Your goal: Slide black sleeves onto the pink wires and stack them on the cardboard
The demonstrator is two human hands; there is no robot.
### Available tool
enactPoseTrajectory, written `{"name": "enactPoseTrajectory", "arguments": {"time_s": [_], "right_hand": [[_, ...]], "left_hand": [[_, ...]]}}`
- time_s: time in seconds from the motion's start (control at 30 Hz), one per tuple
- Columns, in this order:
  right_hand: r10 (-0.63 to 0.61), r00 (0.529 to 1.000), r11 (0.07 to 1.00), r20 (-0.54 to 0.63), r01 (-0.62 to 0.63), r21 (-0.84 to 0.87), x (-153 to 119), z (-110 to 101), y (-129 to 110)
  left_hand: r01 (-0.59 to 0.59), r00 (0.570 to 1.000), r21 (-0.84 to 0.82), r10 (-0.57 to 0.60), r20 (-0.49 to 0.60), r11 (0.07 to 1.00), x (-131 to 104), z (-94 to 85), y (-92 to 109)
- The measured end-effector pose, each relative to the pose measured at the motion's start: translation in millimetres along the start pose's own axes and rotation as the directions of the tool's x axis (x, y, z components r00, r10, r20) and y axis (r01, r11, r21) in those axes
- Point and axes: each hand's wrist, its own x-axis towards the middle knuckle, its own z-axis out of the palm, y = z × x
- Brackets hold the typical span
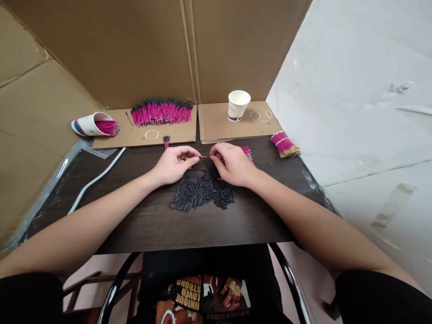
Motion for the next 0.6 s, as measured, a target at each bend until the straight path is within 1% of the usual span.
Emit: {"name": "enactPoseTrajectory", "arguments": {"time_s": [0.1, 0.37, 0.6], "right_hand": [[-0.001, 1.0, 1.0, 0.001, 0.001, -0.004, -0.2, -0.3, 0.8], [-0.052, 0.998, 0.999, -0.033, 0.052, -0.003, 0.5, -0.5, -0.3], [-0.056, 0.998, 0.998, -0.039, 0.056, -0.004, 0.0, 0.3, -0.6]], "left_hand": [[-0.017, 1.0, 0.017, 0.017, -0.006, 1.0, -0.6, 0.2, -0.2], [-0.039, 0.999, 0.043, 0.039, -0.001, 0.998, -3.5, 1.2, 0.4], [-0.061, 0.998, 0.078, 0.062, -0.013, 0.995, -6.1, 2.5, 3.0]]}}
